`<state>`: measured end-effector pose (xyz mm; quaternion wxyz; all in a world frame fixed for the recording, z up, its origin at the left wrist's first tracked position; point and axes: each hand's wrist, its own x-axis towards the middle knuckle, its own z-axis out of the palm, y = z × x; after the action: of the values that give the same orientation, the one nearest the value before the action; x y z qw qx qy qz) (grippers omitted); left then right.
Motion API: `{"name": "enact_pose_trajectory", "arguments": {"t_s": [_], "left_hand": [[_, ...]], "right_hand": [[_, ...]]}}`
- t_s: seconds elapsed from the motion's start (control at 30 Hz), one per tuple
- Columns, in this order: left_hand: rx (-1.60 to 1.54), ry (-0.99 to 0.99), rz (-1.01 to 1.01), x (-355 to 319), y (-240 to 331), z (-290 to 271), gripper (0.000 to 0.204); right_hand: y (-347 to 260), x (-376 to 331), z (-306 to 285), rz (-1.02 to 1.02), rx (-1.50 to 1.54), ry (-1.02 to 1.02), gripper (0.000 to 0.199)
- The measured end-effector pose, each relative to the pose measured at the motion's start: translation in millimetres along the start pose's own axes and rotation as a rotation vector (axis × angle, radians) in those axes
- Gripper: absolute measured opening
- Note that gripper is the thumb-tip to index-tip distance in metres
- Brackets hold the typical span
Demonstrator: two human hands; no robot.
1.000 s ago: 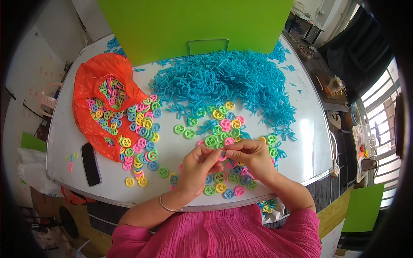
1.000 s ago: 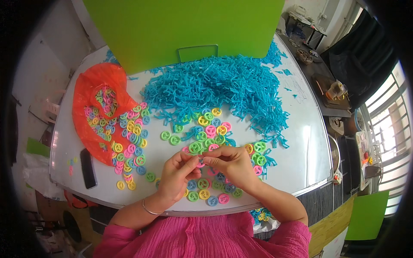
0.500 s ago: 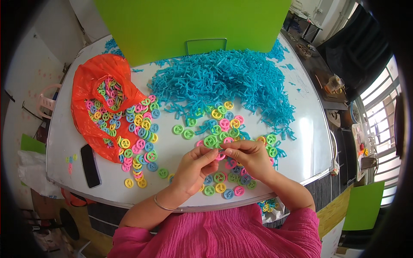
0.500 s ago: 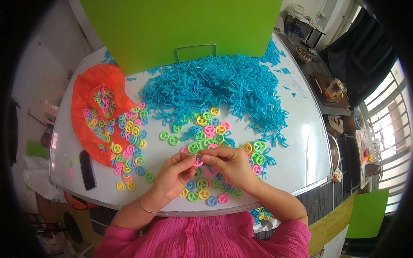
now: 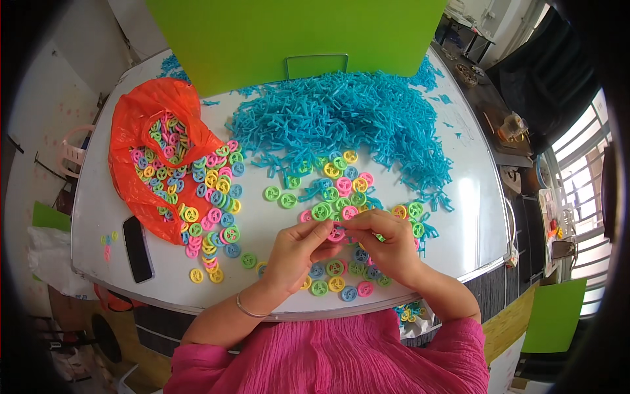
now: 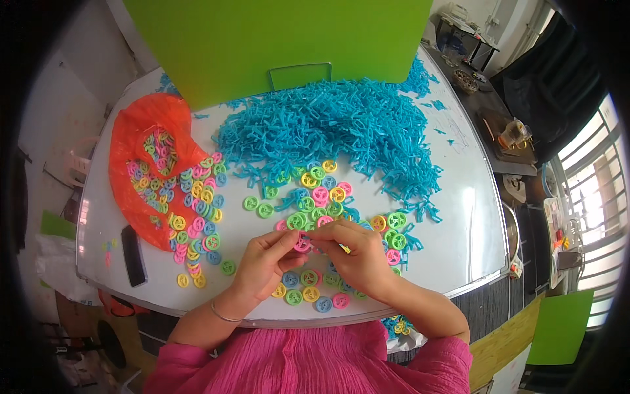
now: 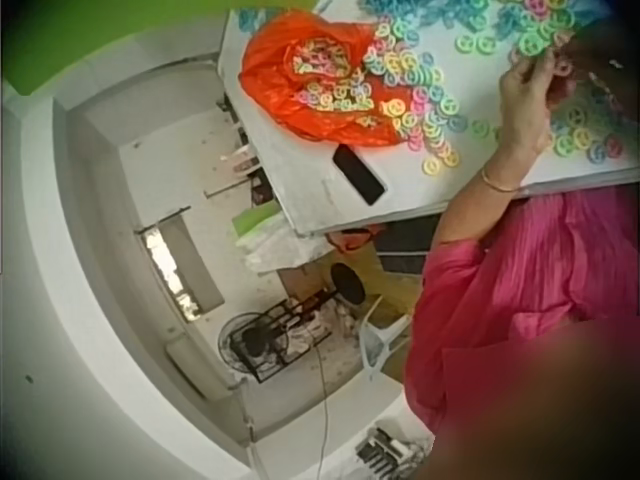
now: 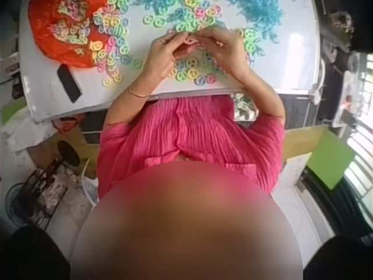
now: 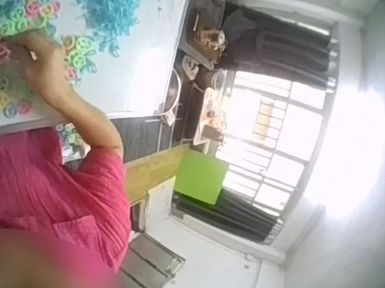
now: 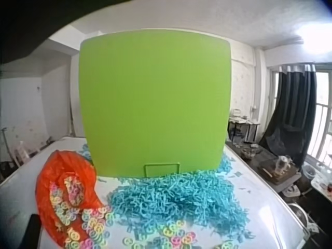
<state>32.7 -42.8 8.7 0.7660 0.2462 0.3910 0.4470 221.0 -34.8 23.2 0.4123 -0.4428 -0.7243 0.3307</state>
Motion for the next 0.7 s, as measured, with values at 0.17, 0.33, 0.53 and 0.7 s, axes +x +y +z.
{"name": "enact_pose_trajectory", "arguments": {"t_s": [0.17,0.33,0.53,0.7], "left_hand": [[0.150,0.011,0.015,4,-7,-7,0.020],[0.084,0.033,-0.078,5,-6,-9,0.019],[0.064,0.041,-0.034,5,-8,-8,0.019],[0.112,-0.011,0.229,5,-7,3,0.022]], "right_hand": [[2,-4,2,0.096,0.042,-0.054,0.020],[1,-3,-3,-0.120,-0.077,-0.131,0.020],[-7,-5,-3,0.063,0.003,-0.178,0.025],[-10,-1,5,0.058,-0.009,-0.059,0.023]]}}
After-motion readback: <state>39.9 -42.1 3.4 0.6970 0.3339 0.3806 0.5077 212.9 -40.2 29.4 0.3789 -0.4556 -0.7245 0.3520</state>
